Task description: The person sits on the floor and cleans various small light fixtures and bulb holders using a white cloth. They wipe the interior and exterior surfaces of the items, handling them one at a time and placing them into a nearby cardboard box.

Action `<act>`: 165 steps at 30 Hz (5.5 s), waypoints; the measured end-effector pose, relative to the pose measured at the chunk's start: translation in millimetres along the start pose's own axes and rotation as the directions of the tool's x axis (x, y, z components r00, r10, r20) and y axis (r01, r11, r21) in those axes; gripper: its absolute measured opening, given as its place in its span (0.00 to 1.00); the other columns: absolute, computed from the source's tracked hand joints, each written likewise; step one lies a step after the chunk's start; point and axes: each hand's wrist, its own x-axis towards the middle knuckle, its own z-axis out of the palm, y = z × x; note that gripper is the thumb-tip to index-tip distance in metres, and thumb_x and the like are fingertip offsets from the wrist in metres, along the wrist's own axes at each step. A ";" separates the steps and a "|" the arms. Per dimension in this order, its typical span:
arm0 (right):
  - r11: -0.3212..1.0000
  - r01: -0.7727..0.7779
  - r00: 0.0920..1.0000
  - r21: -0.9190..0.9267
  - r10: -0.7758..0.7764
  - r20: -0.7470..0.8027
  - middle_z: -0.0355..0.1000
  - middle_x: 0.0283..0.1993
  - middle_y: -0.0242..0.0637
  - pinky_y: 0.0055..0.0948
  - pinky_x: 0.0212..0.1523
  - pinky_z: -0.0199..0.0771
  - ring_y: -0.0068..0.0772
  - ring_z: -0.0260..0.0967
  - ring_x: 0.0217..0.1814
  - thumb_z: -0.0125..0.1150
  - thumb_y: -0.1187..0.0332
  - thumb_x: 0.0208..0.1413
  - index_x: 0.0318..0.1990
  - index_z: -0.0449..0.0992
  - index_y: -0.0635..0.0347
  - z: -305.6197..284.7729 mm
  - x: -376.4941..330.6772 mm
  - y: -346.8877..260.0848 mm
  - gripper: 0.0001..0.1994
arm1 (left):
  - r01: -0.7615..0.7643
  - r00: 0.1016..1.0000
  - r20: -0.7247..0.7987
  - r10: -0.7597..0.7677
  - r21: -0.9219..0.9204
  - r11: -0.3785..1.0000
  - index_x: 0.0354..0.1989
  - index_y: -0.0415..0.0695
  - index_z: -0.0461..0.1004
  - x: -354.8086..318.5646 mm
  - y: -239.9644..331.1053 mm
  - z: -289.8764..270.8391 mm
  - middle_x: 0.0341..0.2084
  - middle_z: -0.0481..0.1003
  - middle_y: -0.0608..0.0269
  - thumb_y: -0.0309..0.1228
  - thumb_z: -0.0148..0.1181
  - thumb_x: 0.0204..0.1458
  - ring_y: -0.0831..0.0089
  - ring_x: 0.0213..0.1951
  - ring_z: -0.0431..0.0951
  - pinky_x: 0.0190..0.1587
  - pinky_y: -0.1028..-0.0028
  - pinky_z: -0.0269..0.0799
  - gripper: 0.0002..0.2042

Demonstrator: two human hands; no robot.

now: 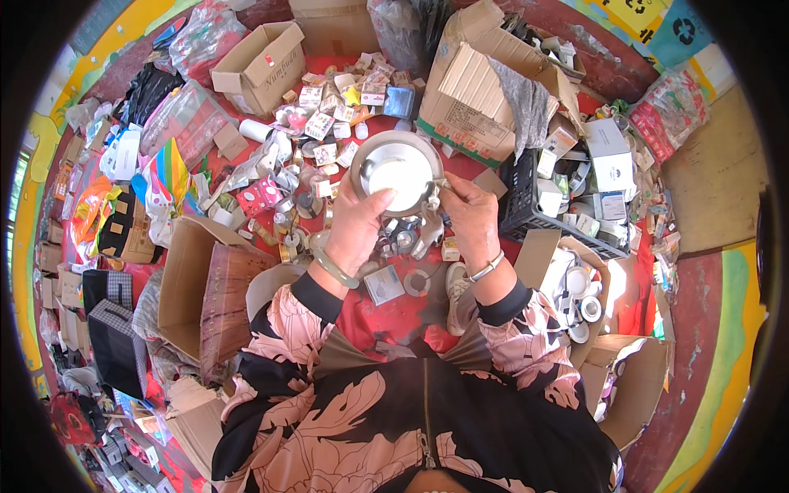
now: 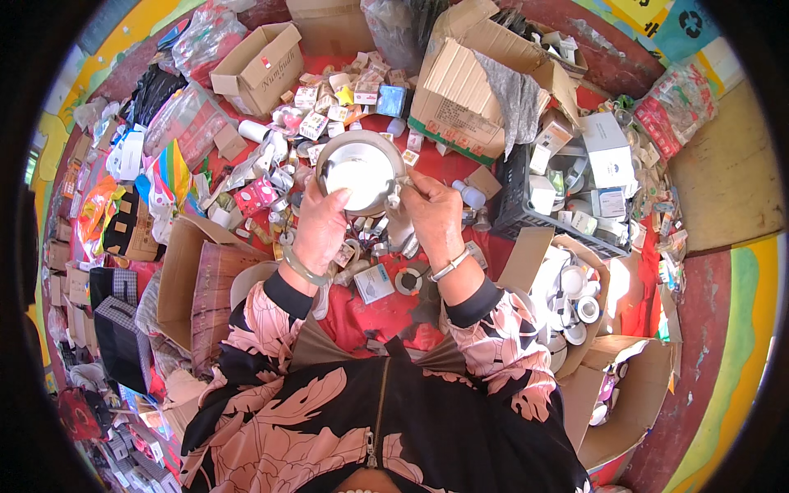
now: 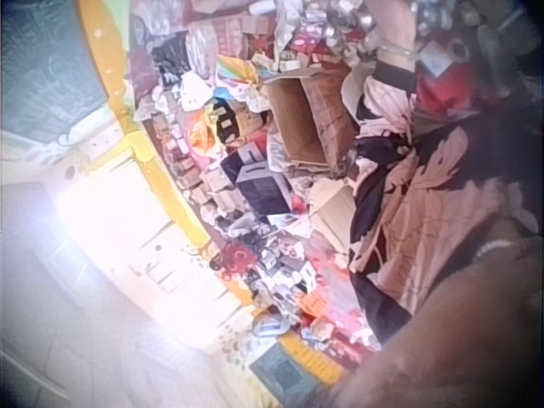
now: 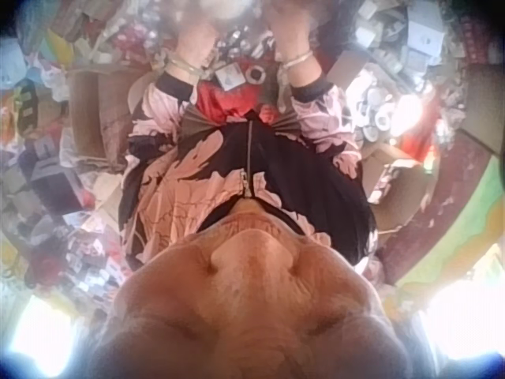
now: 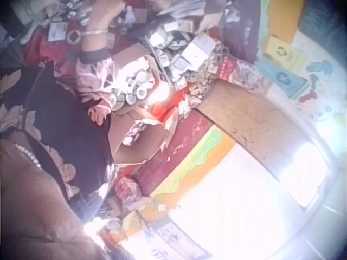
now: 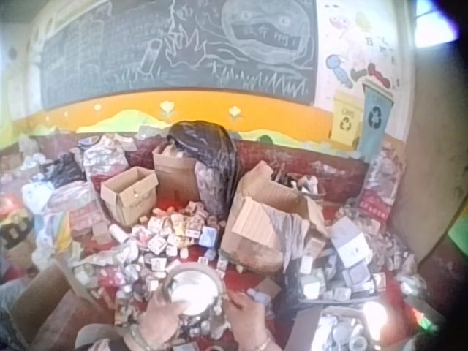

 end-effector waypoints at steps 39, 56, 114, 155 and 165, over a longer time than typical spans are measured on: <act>0.997 -0.051 0.940 0.064 0.026 0.340 0.69 0.24 0.27 0.16 0.25 0.64 0.13 0.62 0.25 0.55 0.75 0.51 0.37 0.74 0.68 -31.6 5.8 -0.8 0.07 | -0.028 0.997 0.079 0.023 0.059 0.998 0.50 0.35 0.60 -10.1 11.8 2.5 0.43 0.69 0.58 0.23 0.69 0.29 0.69 0.46 0.71 0.50 0.70 0.66 0.35; 0.898 0.431 0.833 -0.087 -0.360 0.420 0.70 0.23 0.37 0.27 0.25 0.66 0.30 0.66 0.22 0.56 0.76 0.45 0.28 0.74 0.63 -36.4 8.4 -9.1 0.02 | -0.030 0.882 0.373 -0.287 0.653 0.757 0.44 0.35 0.65 -10.6 -8.7 -6.0 0.40 0.70 0.58 0.35 0.72 0.28 0.76 0.42 0.69 0.46 0.75 0.65 0.32; 0.656 0.731 0.678 -0.188 -0.665 0.314 0.69 0.46 0.42 0.30 0.47 0.66 0.40 0.67 0.46 0.53 0.83 0.39 0.34 0.72 0.60 5.9 0.9 -26.1 0.12 | 0.067 0.992 -0.098 -0.077 -0.097 0.993 0.49 0.37 0.64 0.5 -4.1 -5.2 0.41 0.70 0.62 0.37 0.40 0.60 0.77 0.41 0.71 0.45 0.75 0.68 0.16; 0.829 0.532 0.342 0.174 -0.399 0.851 0.70 0.38 0.37 0.29 0.40 0.67 0.37 0.67 0.39 0.55 0.80 0.41 0.29 0.74 0.59 8.4 -25.8 -39.4 0.07 | -0.288 0.906 -0.168 0.389 0.429 0.856 0.44 0.36 0.68 6.8 1.6 -13.7 0.35 0.71 0.66 0.35 0.39 0.60 0.81 0.36 0.70 0.38 0.81 0.68 0.15; 0.995 0.067 0.808 -0.076 -0.010 0.589 0.75 0.29 0.43 0.23 0.33 0.70 0.29 0.73 0.30 0.53 0.85 0.38 0.34 0.77 0.69 -89.3 14.3 -50.7 0.12 | -0.189 0.961 -0.183 0.208 0.115 0.975 0.47 0.37 0.65 10.9 4.2 -29.1 0.39 0.71 0.59 0.36 0.38 0.61 0.72 0.41 0.73 0.43 0.74 0.71 0.16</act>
